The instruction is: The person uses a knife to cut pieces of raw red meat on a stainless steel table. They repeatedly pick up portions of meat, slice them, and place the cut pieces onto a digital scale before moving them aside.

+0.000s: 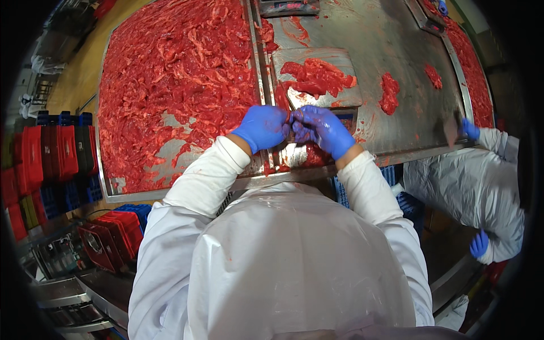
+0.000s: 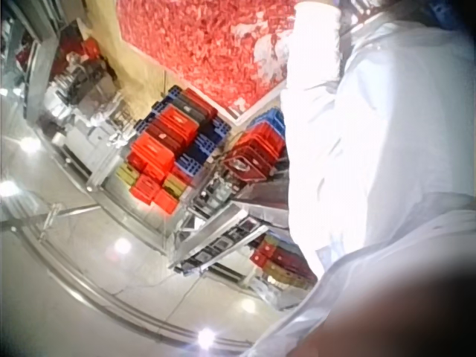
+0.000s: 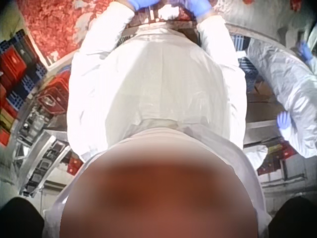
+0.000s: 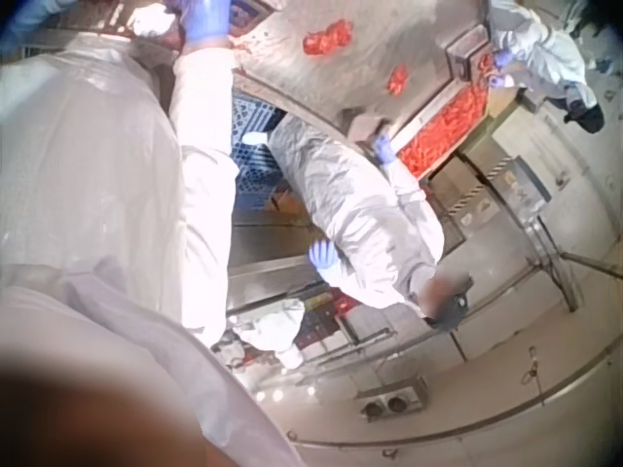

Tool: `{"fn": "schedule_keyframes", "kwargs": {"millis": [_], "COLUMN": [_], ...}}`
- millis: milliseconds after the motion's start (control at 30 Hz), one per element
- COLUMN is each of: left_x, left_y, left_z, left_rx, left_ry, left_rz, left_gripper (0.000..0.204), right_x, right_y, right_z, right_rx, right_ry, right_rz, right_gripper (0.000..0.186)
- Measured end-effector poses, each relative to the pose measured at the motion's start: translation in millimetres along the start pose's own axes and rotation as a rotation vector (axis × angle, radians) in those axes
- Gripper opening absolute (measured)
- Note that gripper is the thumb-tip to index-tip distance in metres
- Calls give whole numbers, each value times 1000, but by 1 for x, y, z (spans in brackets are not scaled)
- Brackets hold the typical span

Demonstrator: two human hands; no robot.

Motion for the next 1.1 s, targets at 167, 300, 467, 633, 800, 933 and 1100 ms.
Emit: {"fn": "schedule_keyframes", "kwargs": {"millis": [167, 300, 467, 633, 800, 933, 1100], "left_x": [41, 161, 247, 210, 31, -31, 68], "left_y": [34, 112, 201, 98, -68, -81, -2], "left_z": [-33, 9, 37, 60, 57, 29, 29], "left_rx": [434, 157, -350, -582, -482, -27, -440], "left_ry": [161, 111, 199, 242, -7, 776, 780], "left_rz": [172, 642, 818, 619, 147, -171, 9], "left_gripper": [34, 41, 72, 78, 59, 87, 75], "right_x": [28, 18, 5, 44, 89, 93, 50], "right_y": [4, 57, 153, 167, 54, 19, 16], "right_z": [27, 2, 54, 134, 25, 58, -61], "right_rx": [-77, 143, -55, -412, -141, -251, 139], "right_ry": [7, 5, 343, 585, 905, 674, 1202], "right_rz": [151, 4, 45, 110, 102, 319, 267], "right_gripper": [18, 25, 33, 34, 25, 23, 39]}}
Point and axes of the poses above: each hand's wrist, its own y-axis away from the middle knuckle, its own z-axis out of the back of the hand, x = y × z, the point moved 9 cm from there along -y, towards the middle knuckle, and after that the axes turned 14 degrees about x, right-handed, at the moved point
